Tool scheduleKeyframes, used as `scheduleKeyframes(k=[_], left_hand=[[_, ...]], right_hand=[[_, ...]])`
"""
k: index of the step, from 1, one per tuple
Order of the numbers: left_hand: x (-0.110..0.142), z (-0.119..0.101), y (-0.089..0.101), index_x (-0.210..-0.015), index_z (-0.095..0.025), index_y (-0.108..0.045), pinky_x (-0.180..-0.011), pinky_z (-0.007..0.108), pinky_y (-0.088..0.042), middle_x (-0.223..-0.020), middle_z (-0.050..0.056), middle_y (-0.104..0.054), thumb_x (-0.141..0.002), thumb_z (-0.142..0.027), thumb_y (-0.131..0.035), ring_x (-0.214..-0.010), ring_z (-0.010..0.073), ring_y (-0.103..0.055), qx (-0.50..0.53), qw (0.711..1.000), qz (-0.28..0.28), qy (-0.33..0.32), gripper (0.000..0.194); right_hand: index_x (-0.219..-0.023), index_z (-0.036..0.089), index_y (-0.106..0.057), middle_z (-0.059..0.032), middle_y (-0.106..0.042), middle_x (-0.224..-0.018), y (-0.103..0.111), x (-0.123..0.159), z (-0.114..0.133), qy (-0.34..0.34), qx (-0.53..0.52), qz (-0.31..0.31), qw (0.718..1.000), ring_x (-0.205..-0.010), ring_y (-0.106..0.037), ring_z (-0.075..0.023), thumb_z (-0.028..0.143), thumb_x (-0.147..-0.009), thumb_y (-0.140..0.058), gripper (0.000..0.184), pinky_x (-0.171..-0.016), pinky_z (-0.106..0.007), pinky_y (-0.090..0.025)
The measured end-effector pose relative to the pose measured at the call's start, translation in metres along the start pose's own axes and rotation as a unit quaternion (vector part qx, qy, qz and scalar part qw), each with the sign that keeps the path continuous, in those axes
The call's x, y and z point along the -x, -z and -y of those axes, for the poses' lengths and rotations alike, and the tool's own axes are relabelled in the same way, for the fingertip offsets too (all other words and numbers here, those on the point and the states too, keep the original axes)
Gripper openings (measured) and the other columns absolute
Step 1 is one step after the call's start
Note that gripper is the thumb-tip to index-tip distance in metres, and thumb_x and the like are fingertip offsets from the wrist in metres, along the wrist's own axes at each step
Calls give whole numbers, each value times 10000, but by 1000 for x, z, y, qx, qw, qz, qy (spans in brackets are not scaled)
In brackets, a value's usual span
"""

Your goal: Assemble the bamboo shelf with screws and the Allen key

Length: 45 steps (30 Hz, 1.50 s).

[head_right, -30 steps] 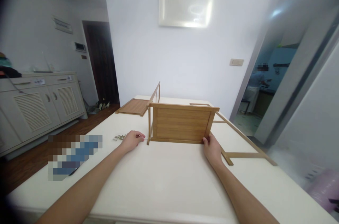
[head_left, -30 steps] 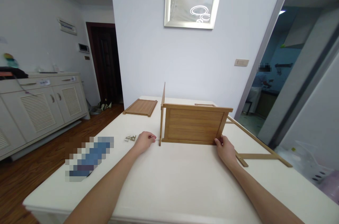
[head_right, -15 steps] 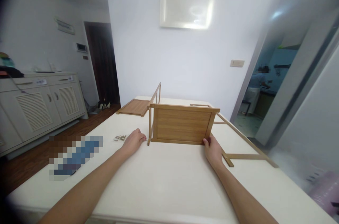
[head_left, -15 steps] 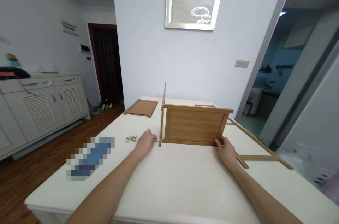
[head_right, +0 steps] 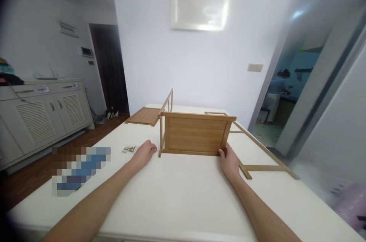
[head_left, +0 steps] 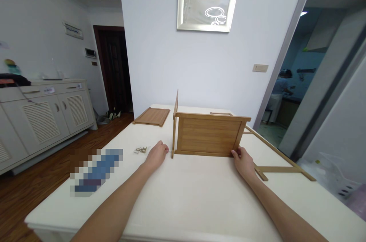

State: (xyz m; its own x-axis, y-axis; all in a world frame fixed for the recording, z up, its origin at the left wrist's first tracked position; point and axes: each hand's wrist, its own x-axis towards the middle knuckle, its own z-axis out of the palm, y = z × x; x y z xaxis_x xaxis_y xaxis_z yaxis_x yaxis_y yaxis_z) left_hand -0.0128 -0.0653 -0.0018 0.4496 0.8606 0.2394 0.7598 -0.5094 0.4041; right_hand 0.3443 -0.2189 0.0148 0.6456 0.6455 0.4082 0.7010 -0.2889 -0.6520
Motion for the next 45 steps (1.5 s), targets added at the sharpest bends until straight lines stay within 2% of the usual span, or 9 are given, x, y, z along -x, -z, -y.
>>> scheduleKeyframes(k=[27, 40, 42, 45], left_hand=[[7, -7, 5, -881, -167, -697, -805, 283, -403, -947, 87, -622, -920, -197, -413, -866, 189, -616, -33, 998, 11, -43, 289], [7, -11, 11, -923, -165, -702, -854, 293, -392, -963, 106, -630, -912, -201, -427, -958, 219, -587, -64, 997, 29, -36, 278], [7, -11, 10, -926, -169, -705, -878, 304, -392, -976, 112, -635, -903, -192, -431, -976, 226, -585, -47, 998, 29, -34, 275], [5, -8, 8, -900, -165, -716, -921, 322, -392, -982, 127, -652, -873, -167, -460, -1000, 236, -592, 33, 999, 16, -15, 258]], right_hand=[[-952, 166, -630, -84, -677, -852, 0, 0, 0, -3, 1, 2, 1000, -826, -623, -237, 306, -821, -519, 222, -730, -326, -435], [-948, 169, -629, -82, -675, -853, -1, 0, -2, 0, 0, -1, 1000, -824, -620, -237, 304, -814, -529, 215, -729, -325, -433], [-945, 170, -627, -85, -675, -856, -1, 0, -2, 0, -1, -2, 1000, -831, -622, -241, 306, -814, -529, 213, -732, -327, -434], [-946, 167, -625, -91, -677, -865, -1, 0, -2, -1, -4, -2, 1000, -841, -624, -243, 305, -812, -531, 214, -737, -326, -434]])
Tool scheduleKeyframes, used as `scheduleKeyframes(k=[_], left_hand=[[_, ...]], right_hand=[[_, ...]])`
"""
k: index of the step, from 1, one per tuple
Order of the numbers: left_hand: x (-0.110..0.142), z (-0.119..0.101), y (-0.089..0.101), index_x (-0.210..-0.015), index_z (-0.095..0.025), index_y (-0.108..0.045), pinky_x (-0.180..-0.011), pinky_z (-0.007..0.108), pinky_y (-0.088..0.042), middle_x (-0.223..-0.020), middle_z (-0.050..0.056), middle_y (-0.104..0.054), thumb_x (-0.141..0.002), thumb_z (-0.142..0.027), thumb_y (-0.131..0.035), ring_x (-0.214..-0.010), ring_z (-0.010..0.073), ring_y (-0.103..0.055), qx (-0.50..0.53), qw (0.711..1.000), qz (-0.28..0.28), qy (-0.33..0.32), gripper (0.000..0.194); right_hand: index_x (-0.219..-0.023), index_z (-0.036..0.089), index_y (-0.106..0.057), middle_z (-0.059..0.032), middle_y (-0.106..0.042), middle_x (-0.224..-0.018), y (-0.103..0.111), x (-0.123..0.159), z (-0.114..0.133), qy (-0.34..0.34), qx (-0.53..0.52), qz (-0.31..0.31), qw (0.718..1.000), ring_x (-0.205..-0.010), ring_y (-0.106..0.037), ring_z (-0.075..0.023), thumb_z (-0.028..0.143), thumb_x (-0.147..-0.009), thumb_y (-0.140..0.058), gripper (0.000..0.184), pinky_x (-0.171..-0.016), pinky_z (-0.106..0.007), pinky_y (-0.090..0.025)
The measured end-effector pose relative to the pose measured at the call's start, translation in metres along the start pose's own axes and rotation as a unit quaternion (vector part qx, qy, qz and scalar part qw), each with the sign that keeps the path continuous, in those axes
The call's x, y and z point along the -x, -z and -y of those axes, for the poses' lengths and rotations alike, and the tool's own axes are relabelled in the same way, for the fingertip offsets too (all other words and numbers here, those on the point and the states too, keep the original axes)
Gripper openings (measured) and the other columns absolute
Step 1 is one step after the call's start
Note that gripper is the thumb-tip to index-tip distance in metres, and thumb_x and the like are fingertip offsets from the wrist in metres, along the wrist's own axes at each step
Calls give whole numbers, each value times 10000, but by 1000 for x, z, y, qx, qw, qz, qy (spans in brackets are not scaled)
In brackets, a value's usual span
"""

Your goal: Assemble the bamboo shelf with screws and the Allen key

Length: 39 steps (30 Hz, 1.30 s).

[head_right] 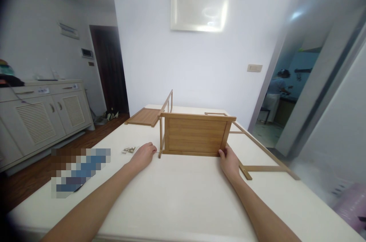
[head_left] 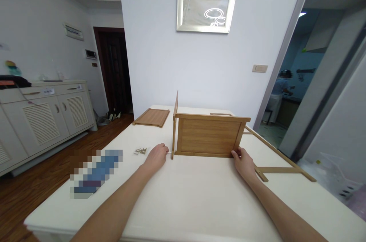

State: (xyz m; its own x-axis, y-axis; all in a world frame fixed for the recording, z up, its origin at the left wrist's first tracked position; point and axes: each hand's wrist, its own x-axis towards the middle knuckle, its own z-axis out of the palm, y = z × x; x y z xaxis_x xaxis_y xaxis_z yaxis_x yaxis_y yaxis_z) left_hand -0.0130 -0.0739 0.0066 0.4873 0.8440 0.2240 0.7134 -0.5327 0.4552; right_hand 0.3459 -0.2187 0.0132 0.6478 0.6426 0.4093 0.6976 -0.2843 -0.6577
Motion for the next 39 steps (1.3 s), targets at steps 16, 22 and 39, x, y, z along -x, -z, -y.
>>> scheduleKeyframes(k=[16, 22, 39], left_hand=[[-9, 31, 12, -894, -77, -691, -774, 286, -551, -906, 120, -736, -672, -84, -641, -723, 146, -682, 415, 894, 54, 160, 228], [-12, 34, 7, -789, -93, -678, -716, 271, -557, -748, 69, -718, -575, -137, -765, -646, 137, -663, 468, 862, 25, 195, 236], [-8, 35, 13, -698, -66, -659, -651, 285, -574, -677, 114, -716, -539, -212, -813, -612, 184, -685, 465, 851, 32, 241, 265]], right_hand=[[-911, 170, -597, -86, -670, -860, 0, -1, 0, -4, 10, 11, 1000, -820, -620, -235, 315, -826, -511, 189, -710, -315, -426], [-903, 169, -599, -78, -661, -830, 0, 0, -1, 4, 6, 7, 1000, -791, -608, -228, 320, -821, -510, 193, -698, -315, -414], [-952, 161, -615, -100, -675, -876, -1, -1, -4, 2, -5, 7, 1000, -844, -621, -244, 323, -820, -515, 232, -736, -330, -432]])
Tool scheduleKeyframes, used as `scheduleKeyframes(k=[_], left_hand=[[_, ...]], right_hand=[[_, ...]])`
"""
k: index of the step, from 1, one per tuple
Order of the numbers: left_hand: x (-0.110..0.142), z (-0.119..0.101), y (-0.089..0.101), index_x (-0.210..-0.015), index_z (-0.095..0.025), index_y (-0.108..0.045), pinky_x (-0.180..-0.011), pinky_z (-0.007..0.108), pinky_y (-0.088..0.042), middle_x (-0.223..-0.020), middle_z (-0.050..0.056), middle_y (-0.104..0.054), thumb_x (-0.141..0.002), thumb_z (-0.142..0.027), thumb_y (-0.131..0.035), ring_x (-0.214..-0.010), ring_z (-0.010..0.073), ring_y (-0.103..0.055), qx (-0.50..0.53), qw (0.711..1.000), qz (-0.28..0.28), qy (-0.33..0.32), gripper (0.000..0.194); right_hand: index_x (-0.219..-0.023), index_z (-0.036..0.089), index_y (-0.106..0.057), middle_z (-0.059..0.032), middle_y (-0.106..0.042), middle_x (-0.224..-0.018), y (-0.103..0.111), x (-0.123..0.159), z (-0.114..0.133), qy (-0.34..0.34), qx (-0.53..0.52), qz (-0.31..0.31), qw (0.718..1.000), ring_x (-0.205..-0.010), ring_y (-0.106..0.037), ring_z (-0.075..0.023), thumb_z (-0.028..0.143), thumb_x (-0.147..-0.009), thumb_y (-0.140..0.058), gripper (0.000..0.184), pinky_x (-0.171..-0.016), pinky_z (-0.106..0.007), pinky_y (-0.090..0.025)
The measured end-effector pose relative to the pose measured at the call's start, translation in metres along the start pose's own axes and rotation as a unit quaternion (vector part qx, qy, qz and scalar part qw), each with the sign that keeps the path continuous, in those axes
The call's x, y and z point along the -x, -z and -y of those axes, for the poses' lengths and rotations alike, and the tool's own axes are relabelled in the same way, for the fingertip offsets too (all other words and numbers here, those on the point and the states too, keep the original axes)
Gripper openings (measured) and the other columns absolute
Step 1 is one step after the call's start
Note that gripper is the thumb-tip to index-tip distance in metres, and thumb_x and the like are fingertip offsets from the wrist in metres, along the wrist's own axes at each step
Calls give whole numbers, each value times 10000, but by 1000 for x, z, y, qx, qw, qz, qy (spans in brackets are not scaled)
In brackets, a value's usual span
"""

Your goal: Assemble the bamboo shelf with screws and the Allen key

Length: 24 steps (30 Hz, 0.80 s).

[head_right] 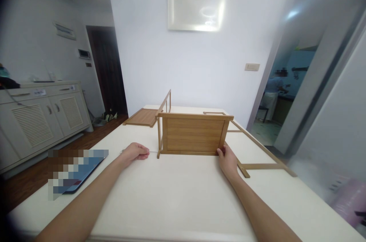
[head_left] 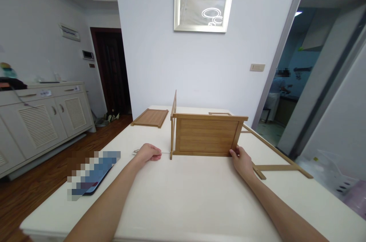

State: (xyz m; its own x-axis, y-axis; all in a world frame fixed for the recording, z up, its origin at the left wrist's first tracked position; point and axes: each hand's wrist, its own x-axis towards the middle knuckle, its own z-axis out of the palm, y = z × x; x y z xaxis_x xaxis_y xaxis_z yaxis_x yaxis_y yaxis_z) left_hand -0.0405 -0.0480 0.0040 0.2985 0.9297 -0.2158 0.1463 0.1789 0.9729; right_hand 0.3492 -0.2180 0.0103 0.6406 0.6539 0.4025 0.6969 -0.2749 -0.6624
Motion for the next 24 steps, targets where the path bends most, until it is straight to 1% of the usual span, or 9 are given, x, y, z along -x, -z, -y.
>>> scheduleKeyframes(k=[3, 6, 11, 17, 24], left_hand=[[0, 0, -1, -758, -70, -655, -662, 292, -579, -656, 93, -712, -508, -129, -814, -619, 191, -692, -1, 1000, -10, 4, 303], [0, 0, -3, -833, -75, -657, -641, 295, -577, -648, 82, -711, -513, -105, -808, -615, 198, -695, -10, 1000, -19, 3, 355], [-3, -1, -5, -785, -70, -677, -627, 286, -563, -583, 56, -685, -523, -94, -795, -583, 190, -682, -36, 999, -24, 0, 288], [-6, 2, -2, -741, -62, -702, -611, 281, -540, -587, 56, -679, -534, -117, -789, -540, 157, -644, -43, 999, 10, -5, 231], [-3, 5, -1, -778, -76, -685, -604, 255, -501, -623, 31, -667, -557, -187, -803, -531, 111, -601, -7, 998, 49, -33, 274]], right_hand=[[-939, 167, -611, -96, -673, -871, 0, 1, 0, 7, -1, 3, 1000, -853, -622, -249, 328, -825, -510, 222, -739, -333, -433], [-925, 168, -614, -91, -672, -852, 0, 1, 0, 6, -4, 2, 1000, -835, -622, -243, 329, -823, -512, 217, -732, -330, -433], [-920, 167, -633, -78, -675, -820, 0, 0, -1, 7, -24, -9, 1000, -790, -618, -230, 331, -801, -535, 225, -709, -322, -431], [-944, 166, -642, -86, -684, -845, -1, -1, -3, 10, -40, -9, 999, -805, -621, -234, 338, -802, -540, 245, -728, -329, -438], [-1007, 155, -631, -104, -684, -910, -1, -3, -5, -6, -34, -22, 999, -862, -616, -241, 352, -812, -525, 296, -777, -341, -438]])
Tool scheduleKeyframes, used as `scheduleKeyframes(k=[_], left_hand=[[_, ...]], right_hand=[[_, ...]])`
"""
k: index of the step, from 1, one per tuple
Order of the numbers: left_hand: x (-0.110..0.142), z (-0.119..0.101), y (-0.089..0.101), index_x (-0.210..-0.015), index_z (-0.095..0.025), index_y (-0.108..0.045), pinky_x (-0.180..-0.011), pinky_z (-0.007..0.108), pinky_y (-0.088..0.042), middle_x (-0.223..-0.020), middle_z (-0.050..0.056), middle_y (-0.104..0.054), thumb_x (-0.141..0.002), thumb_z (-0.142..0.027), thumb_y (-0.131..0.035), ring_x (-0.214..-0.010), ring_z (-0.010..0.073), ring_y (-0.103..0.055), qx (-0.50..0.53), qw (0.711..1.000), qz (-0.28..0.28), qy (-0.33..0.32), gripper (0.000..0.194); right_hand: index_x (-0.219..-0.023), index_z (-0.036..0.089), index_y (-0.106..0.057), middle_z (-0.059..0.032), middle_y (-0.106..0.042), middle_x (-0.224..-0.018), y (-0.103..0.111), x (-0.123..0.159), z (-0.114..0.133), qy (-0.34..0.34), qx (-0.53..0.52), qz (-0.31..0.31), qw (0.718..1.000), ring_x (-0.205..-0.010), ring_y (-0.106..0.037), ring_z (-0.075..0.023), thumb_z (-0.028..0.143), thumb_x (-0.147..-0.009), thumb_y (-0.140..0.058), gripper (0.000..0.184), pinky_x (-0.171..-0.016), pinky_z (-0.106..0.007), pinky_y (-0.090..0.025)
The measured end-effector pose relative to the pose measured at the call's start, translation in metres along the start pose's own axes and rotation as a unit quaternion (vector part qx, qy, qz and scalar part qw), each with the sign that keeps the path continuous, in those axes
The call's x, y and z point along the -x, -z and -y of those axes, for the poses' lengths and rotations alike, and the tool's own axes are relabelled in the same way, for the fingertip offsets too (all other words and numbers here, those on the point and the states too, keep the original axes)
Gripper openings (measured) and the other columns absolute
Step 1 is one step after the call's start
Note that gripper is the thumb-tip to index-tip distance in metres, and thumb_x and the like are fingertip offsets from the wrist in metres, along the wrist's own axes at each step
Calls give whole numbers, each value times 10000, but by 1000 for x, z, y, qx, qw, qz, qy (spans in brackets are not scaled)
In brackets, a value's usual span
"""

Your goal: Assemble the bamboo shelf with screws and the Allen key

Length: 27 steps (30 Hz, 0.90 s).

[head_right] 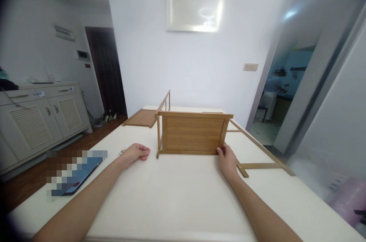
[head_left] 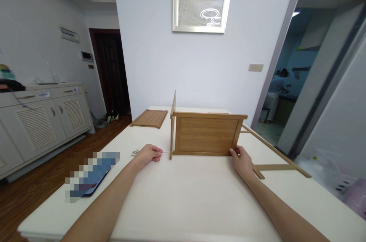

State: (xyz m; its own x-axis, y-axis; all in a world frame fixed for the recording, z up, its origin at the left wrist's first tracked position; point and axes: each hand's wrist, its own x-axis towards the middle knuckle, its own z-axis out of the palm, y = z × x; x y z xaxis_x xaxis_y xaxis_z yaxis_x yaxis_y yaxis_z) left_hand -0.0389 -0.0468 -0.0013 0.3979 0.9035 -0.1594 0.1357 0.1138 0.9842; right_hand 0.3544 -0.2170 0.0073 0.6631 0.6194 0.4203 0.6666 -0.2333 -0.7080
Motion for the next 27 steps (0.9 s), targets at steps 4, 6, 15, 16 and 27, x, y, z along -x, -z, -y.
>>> scheduleKeyframes(k=[4, 6, 15, 16, 27], left_hand=[[0, -3, -3, -839, -84, -687, -610, 240, -479, -630, 29, -669, -597, -248, -803, -545, 99, -583, 27, 998, 11, -48, 315], [-1, -3, -5, -851, -88, -694, -610, 237, -475, -637, 33, -674, -607, -277, -809, -551, 99, -581, 36, 997, 10, -73, 329], [-3, 3, -7, -888, -77, -699, -712, 251, -562, -790, 98, -721, -660, -143, -810, -676, 128, -670, 135, 990, -11, -36, 262], [-3, 2, -7, -895, -75, -698, -747, 249, -567, -818, 106, -722, -682, -131, -796, -710, 131, -679, 153, 988, -9, -33, 241], [2, 0, -10, -804, -64, -690, -725, 229, -577, -765, 101, -708, -727, -114, -765, -671, 122, -679, 163, 987, -2, 2, 119]], right_hand=[[-1046, 144, -615, -118, -680, -952, 2, -1, -2, -15, 10, -2, 1000, -885, -612, -251, 379, -828, -499, 341, -789, -352, -436], [-1044, 139, -614, -121, -680, -955, 3, -2, -2, -25, 16, -2, 1000, -877, -612, -250, 377, -833, -487, 342, -783, -351, -435], [-1038, 137, -619, -112, -680, -937, 2, -3, -2, -30, 26, 1, 999, -861, -609, -243, 368, -832, -488, 336, -763, -338, -430], [-1034, 138, -621, -110, -680, -932, 2, -3, -2, -30, 27, 1, 999, -858, -609, -242, 370, -833, -488, 335, -762, -337, -430], [-1067, 131, -614, -121, -689, -947, 0, -1, -2, -39, 36, -5, 999, -886, -627, -246, 353, -828, -516, 341, -778, -343, -439]])
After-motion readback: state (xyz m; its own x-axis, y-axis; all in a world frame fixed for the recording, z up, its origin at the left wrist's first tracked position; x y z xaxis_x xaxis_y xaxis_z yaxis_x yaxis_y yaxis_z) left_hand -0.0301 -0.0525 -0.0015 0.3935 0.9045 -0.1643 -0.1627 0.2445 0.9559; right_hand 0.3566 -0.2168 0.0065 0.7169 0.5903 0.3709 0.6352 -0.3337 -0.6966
